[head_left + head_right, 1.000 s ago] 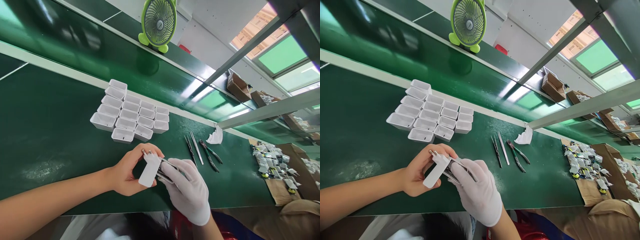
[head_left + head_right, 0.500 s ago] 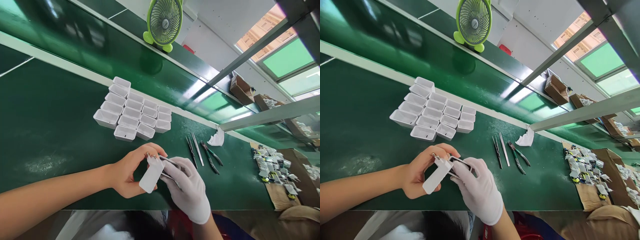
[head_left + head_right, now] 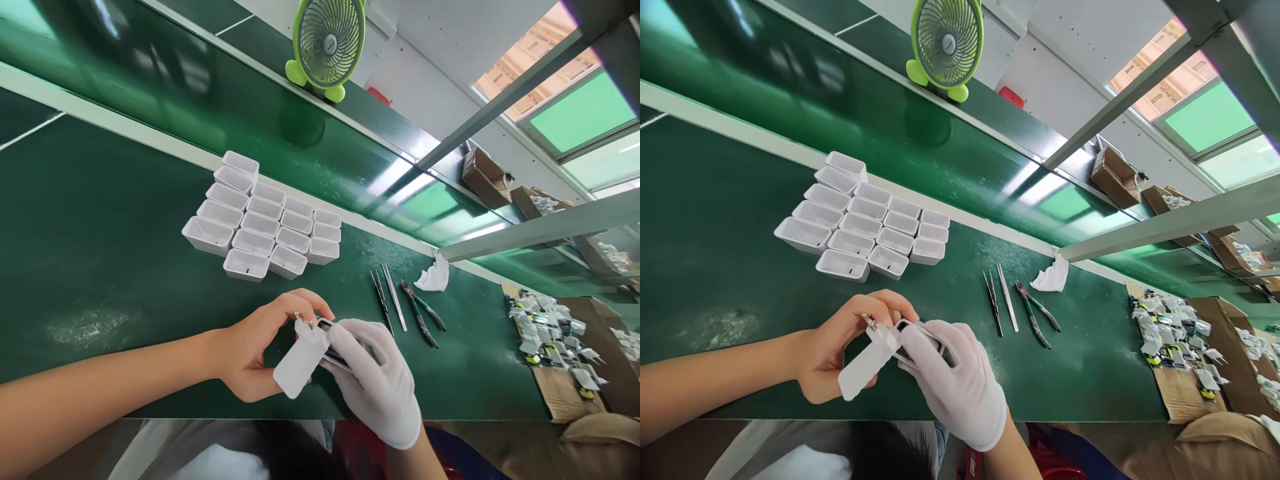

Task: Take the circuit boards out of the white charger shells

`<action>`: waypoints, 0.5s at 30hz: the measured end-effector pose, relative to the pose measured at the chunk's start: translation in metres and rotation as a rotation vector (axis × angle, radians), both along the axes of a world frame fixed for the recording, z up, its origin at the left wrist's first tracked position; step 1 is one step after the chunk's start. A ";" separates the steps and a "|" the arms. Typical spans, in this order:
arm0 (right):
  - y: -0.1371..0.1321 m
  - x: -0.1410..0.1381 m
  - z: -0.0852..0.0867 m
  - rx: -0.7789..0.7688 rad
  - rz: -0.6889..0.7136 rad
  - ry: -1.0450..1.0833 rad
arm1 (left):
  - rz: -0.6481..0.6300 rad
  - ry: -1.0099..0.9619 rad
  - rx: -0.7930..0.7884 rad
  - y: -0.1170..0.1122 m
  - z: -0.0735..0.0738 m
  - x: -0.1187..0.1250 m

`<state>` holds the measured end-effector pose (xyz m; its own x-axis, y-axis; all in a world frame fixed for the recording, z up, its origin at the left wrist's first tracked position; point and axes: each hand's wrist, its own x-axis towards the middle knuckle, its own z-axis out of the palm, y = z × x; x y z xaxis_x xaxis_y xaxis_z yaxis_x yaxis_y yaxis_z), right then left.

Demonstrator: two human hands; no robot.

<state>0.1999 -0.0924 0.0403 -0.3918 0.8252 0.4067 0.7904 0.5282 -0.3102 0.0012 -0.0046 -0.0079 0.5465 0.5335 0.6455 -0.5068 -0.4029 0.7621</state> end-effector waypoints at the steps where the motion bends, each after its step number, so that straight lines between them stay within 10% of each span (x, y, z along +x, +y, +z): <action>1: 0.000 0.000 0.003 0.007 -0.007 -0.063 | 0.006 -0.004 0.015 0.000 0.000 0.000; 15: -0.011 0.009 0.005 0.044 0.033 0.193 | -0.055 -0.091 0.109 -0.001 -0.008 0.003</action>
